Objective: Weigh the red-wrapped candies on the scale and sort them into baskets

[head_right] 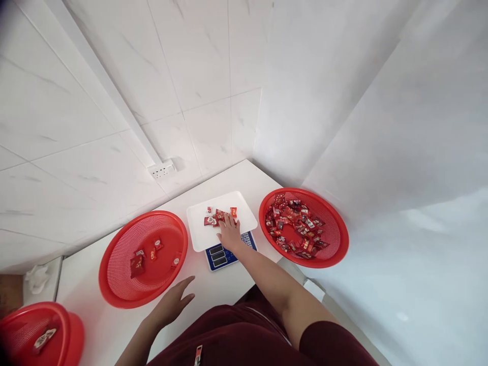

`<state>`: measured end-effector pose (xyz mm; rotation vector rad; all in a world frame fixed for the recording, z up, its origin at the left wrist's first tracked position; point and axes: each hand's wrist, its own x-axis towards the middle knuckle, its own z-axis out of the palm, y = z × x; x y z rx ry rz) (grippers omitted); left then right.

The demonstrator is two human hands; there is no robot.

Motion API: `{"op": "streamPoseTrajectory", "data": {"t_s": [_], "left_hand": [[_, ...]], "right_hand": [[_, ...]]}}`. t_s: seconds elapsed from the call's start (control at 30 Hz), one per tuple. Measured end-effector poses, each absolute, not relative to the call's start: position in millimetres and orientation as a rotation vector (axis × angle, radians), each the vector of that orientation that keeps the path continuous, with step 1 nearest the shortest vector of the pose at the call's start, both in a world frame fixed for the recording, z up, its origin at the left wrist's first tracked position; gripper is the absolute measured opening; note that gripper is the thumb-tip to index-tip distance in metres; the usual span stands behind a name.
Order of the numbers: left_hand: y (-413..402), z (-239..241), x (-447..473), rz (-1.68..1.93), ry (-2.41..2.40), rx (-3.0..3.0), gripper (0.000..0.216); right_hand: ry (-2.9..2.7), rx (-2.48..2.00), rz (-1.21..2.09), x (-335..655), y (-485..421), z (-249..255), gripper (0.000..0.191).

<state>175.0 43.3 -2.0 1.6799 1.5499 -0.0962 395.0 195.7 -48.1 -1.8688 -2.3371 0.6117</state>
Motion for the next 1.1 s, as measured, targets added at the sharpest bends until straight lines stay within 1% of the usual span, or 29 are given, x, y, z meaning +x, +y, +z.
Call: {"op": "streamPoseTrajectory", "data": {"t_s": [0.17, 0.4, 0.63, 0.87, 0.97, 1.1], "left_hand": [[42, -3, 174, -0.142, 1.507, 1.697, 0.057], [45, -3, 186, -0.144, 1.506, 1.695, 0.057], [56, 10, 206, -0.134, 1.517, 1.676, 0.056], [65, 15, 225, -0.108, 1.563, 1.650, 0.056], [61, 11, 231, -0.123, 1.580, 1.628, 0.056], [54, 3, 231, -0.140, 1.591, 1.606, 0.057]], "right_hand": [[-2.337, -1.969, 0.619, 393, 211, -46, 0.059], [-2.347, -1.969, 0.705, 396, 222, -40, 0.064], [-2.328, -1.765, 0.735, 426, 194, -42, 0.053], [-2.098, -1.881, 0.848, 457, 211, -51, 0.069], [-2.066, -1.812, 0.911, 451, 226, -54, 0.071], [-2.118, -1.590, 1.005, 440, 229, -52, 0.069]]}}
